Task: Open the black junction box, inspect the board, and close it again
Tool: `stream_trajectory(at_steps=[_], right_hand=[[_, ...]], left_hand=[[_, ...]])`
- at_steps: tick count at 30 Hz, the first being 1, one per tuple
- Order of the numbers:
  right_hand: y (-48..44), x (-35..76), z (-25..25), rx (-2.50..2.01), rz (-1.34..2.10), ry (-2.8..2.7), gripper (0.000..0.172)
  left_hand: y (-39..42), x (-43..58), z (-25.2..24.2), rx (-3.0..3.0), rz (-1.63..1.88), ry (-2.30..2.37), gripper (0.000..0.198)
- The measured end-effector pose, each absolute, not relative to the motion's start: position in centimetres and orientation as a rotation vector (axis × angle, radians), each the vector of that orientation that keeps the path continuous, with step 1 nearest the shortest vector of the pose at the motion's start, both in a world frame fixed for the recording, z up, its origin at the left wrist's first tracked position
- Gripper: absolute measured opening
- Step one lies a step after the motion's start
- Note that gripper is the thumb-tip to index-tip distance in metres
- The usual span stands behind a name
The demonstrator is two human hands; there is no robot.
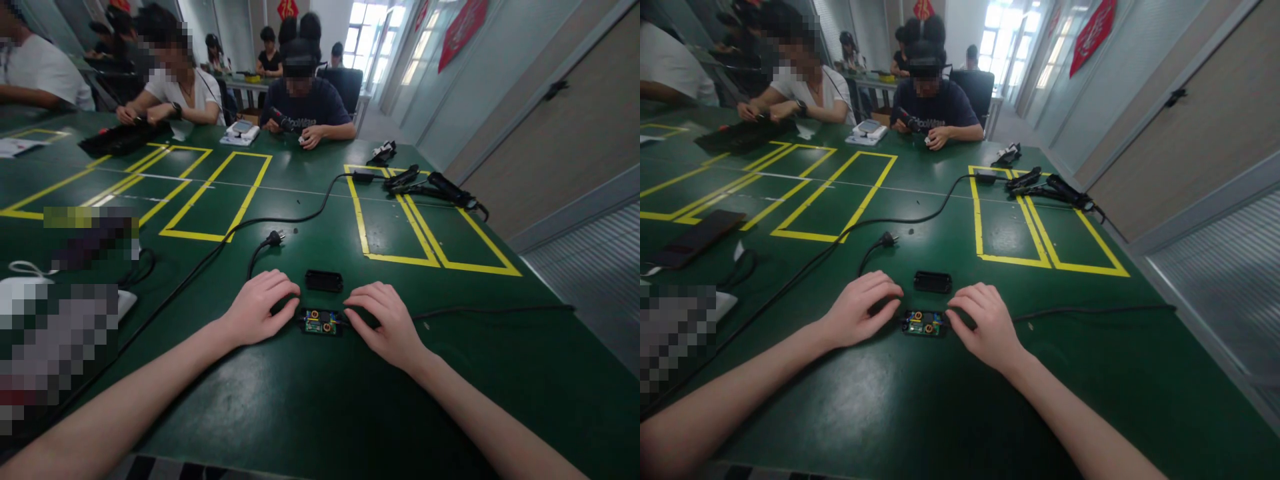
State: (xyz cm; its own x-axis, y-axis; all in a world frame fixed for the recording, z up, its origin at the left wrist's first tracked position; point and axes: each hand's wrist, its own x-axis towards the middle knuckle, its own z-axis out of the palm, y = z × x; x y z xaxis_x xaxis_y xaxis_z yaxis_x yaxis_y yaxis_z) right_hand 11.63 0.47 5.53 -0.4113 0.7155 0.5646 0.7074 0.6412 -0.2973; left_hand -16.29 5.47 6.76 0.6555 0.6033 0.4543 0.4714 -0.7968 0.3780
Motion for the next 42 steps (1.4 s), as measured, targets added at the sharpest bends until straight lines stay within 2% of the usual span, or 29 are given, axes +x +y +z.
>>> stream_trajectory(at_steps=[1,6,11,15,18,21,22,29,32,35,39,42], right_hand=[[0.5,11.5,5.4,-1.130,0.001,-2.170,0.009],[0.5,11.3,4.9,-1.237,0.016,-2.179,0.033],[0.7,11.4,4.4,-1.321,-0.010,-2.165,0.041],[0.9,11.5,3.6,-1.376,-0.027,-2.245,0.051],[1.0,11.7,3.1,-1.348,0.019,-2.330,0.047],[1.1,11.8,3.2,-1.262,0.121,-2.293,0.036],[1.1,11.8,3.5,-1.228,0.175,-2.260,0.033],[0.8,11.3,5.2,-1.078,0.589,-1.925,0.007],[0.5,11.0,5.2,-1.112,0.654,-1.795,0.013],[0.3,11.0,5.1,-1.083,0.644,-1.758,0.005],[0.2,11.2,5.5,-0.989,0.531,-1.923,0.017],[0.1,11.4,5.8,-0.888,0.445,-2.120,0.020]], left_hand=[[5.4,-16.1,6.6,2.657,0.849,0.917,0.021],[5.1,-15.6,5.8,2.706,0.761,0.999,0.039],[5.3,-15.6,5.3,2.690,0.747,1.092,0.047],[5.9,-15.8,4.9,2.678,0.552,1.177,0.057],[6.5,-16.3,4.9,2.706,0.395,1.022,0.064],[6.6,-16.7,5.0,2.756,0.426,0.827,0.089],[6.5,-16.8,5.1,2.770,0.467,0.789,0.091],[5.5,-16.5,5.4,2.743,0.743,0.639,0.043],[5.4,-16.5,5.6,2.701,0.791,0.589,0.038],[5.2,-16.4,5.8,2.661,0.790,0.607,0.037],[5.0,-16.2,5.9,2.633,0.805,0.601,0.031],[4.9,-16.1,5.9,2.639,0.801,0.593,0.031]])
